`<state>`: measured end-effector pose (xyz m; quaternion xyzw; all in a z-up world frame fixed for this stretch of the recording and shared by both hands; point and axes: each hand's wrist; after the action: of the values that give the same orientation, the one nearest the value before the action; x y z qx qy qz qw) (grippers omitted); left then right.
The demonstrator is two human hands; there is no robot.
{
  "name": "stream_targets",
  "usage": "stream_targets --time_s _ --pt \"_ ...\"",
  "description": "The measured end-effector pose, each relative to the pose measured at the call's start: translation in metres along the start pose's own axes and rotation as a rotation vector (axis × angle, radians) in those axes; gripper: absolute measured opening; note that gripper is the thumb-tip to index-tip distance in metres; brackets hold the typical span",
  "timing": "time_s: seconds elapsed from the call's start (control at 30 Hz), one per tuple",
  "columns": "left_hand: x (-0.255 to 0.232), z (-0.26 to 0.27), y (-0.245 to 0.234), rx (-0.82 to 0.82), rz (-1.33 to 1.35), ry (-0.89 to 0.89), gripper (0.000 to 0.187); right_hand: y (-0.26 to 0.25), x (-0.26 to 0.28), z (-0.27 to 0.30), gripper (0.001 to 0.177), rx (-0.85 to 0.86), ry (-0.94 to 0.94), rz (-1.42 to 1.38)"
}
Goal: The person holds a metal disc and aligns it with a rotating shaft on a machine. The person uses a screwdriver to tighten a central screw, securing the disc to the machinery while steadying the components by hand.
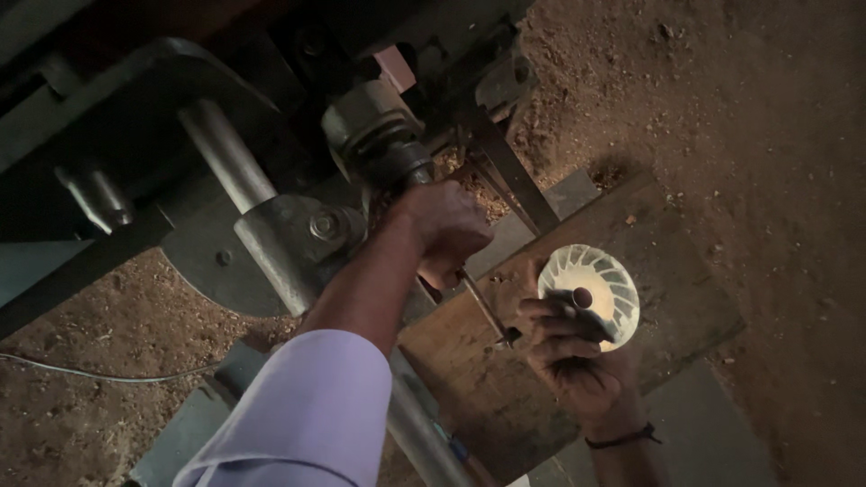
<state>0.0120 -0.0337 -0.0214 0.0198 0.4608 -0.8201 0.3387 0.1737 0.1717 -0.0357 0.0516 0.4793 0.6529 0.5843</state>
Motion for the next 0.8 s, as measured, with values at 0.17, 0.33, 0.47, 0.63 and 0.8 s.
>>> stream_targets --time_s 0.17,0.33,0.47,0.63,0.8 --pt "0.001 0.002 -0.002 0.029 0.022 -0.012 0.027 0.016 -0.016 0.002 0.035 0.022 0.059 -0.07" --pt "0.0 0.004 -0.001 0.003 0.056 -0.041 0.026 0.004 -0.007 0.005 0.016 0.053 0.115 -0.075" --pt "-0.001 0.004 -0.002 0.013 0.022 -0.039 0.026 -0.022 0.009 0.006 0.045 0.076 0.052 0.165" --pt "-0.004 0.004 -0.006 0.073 -0.006 -0.065 0.028 -0.035 0.012 0.01 0.044 0.28 0.214 0.073" --pt "-0.006 0.008 -0.011 0.085 -0.014 -0.061 0.027 -0.029 0.01 0.007 0.07 0.374 0.25 0.11"
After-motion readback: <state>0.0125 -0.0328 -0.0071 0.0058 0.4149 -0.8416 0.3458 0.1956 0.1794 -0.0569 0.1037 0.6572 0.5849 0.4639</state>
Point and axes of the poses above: each hand's wrist, its own z-axis away from the middle knuckle, its own y-axis out of the palm, x = y × z, and after that the axes turned 9 degrees about z, right-handed
